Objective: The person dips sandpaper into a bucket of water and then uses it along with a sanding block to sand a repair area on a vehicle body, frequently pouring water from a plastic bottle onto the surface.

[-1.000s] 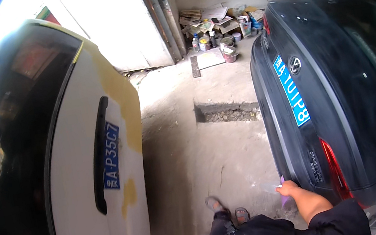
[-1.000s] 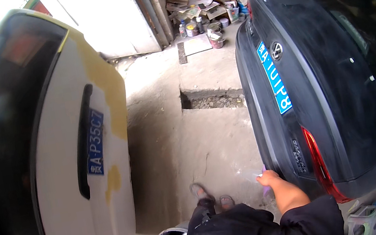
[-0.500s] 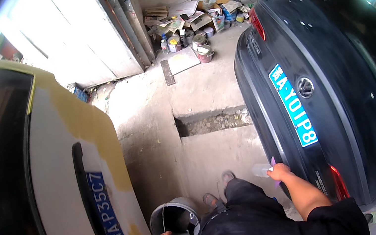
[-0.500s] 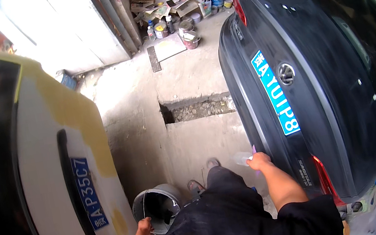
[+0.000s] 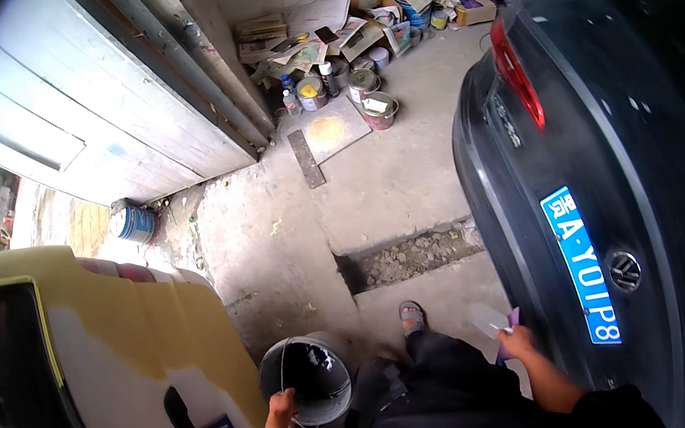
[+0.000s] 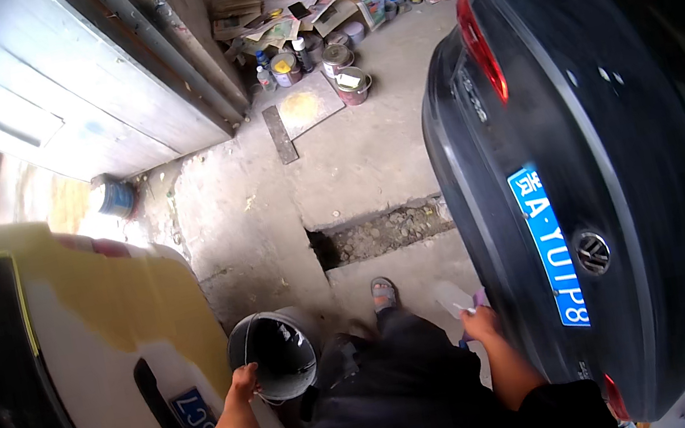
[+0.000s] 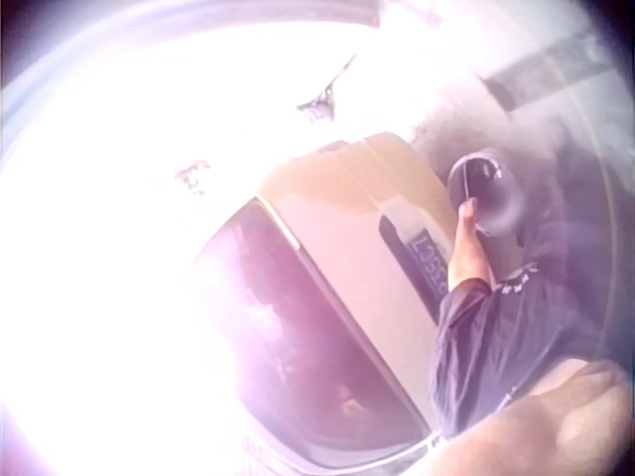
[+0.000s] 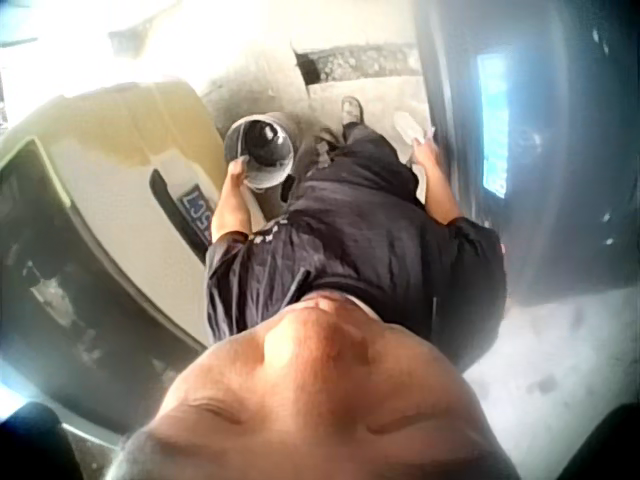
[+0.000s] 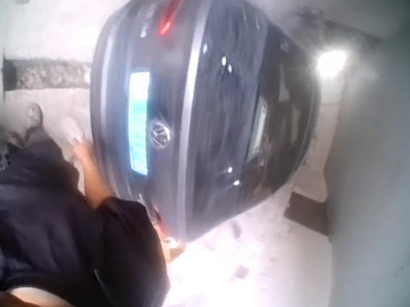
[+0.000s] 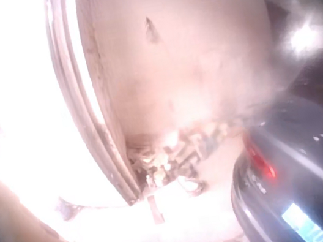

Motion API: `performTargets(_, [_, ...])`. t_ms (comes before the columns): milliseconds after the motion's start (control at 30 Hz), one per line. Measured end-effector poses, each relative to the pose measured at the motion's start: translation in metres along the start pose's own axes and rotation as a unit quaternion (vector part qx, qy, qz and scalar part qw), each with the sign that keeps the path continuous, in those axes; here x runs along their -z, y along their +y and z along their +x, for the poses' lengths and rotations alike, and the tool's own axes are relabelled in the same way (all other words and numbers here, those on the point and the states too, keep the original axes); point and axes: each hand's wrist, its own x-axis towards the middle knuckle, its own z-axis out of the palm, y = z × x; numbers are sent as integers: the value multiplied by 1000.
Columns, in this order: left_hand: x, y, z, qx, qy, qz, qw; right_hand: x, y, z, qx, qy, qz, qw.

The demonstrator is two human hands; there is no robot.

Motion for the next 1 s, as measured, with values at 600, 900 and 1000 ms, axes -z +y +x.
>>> performTargets(600, [-78,405,155,-111,-80,101,985,74,-233,135,-51,-14,-60,997])
performTargets(900, [-231,571,237,-169,-116,185,961,88,-293,284,8,35,-12,999])
performTargets(1000, [-215,581,314,-249,-2,176,952,93,-368,309,38,-21,32,999])
